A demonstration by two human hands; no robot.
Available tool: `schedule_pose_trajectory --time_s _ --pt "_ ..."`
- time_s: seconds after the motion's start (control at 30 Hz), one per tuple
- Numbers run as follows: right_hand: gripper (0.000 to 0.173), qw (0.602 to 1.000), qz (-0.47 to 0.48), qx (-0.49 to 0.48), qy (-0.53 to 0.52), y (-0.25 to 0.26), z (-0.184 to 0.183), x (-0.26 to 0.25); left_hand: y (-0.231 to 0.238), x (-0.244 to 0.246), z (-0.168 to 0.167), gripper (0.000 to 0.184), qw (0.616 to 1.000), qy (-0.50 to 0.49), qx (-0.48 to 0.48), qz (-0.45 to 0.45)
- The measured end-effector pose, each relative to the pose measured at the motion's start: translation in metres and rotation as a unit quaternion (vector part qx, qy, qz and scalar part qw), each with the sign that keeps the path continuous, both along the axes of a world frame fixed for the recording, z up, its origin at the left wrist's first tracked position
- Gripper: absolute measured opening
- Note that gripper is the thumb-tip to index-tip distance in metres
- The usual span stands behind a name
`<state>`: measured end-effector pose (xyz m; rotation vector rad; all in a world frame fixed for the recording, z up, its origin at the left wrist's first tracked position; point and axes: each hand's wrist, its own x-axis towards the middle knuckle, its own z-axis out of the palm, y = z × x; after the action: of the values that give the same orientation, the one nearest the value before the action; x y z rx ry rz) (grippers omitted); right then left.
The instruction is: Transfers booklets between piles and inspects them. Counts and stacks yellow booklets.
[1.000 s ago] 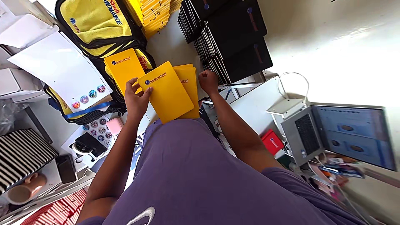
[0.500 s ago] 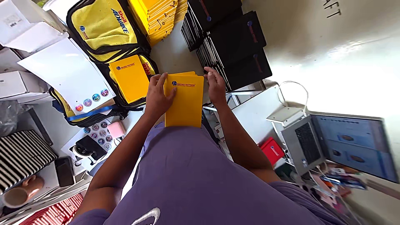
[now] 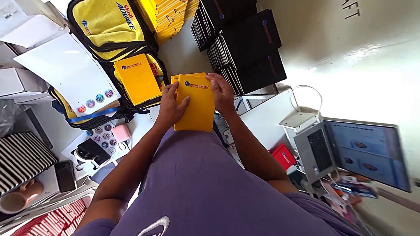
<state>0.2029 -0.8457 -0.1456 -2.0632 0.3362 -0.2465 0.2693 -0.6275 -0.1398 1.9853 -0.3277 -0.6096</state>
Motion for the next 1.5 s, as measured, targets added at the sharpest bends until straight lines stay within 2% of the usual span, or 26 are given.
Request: schedule_pose_trajectory --time_s 0.1,0.27,0.33,0.47,0.6,0.7,0.77,0.87,0.93,1.0,1.07,1.13,1.2,1.33,1.5 --pt "0.04 1.0 0.012 0.019 -0.013 0.0 0.004 0.002 0.0 -0.012 0.007 0.067 0.999 -0.047 0.024 0.006" --pt "0.039 1.0 -0.003 0.022 0.002 0.007 0.014 -0.002 0.0 -0.014 0.021 0.069 0.999 -0.041 0.005 -0.007" --pt "0.038 0.999 -0.016 0.03 0.006 0.012 0.014 -0.004 0.0 -0.013 0.026 0.069 1.0 -0.021 -0.005 -0.003" --pt "0.037 0.999 -0.023 0.043 0.003 0.021 0.004 -0.002 -0.005 -0.013 0.033 0.065 0.993 0.091 -0.034 0.064" --pt "0.036 0.999 -0.017 0.034 -0.03 0.023 0.001 0.002 -0.005 -0.018 0.033 0.074 0.992 0.096 -0.039 0.07" --pt "0.034 0.997 -0.017 0.044 -0.065 0.02 -0.003 0.003 -0.005 -0.012 0.042 0.063 0.979 0.159 -0.096 0.089" --pt "0.035 0.998 -0.022 0.037 -0.042 0.022 0.004 0.0 -0.009 -0.004 0.039 0.058 0.964 0.192 -0.146 0.109" --pt "0.036 0.995 -0.013 0.069 -0.069 0.015 0.001 0.003 -0.006 0.008 0.036 0.044 0.963 0.189 -0.173 0.083" --pt "0.045 0.99 0.008 0.115 -0.085 0.008 0.006 0.003 0.0 0.015 0.032 0.034 0.964 0.181 -0.189 0.054" --pt "0.056 0.988 0.022 0.123 -0.095 0.001 0.011 0.002 0.01 0.021 0.03 0.031 0.963 0.162 -0.208 0.05" --pt "0.049 0.994 -0.012 0.08 -0.069 -0.005 0.012 0.001 0.027 0.03 0.031 0.031 0.968 0.128 -0.202 0.081" --pt "0.037 0.999 -0.035 -0.016 0.0 -0.008 0.011 0.0 0.048 0.049 0.027 0.03 0.966 0.1 -0.188 0.147" --pt "0.034 0.993 -0.012 -0.104 0.056 -0.005 0.01 -0.005 0.071 0.071 0.016 0.031 0.957 0.084 -0.168 0.222" --pt "0.039 0.973 0.029 -0.212 0.089 0.01 0.005 -0.016 0.11 0.107 -0.025 0.031 0.93 0.079 -0.138 0.33" --pt "0.027 0.962 0.022 -0.252 0.101 0.018 0.011 -0.019 0.127 0.131 -0.085 0.036 0.923 0.061 -0.027 0.378"
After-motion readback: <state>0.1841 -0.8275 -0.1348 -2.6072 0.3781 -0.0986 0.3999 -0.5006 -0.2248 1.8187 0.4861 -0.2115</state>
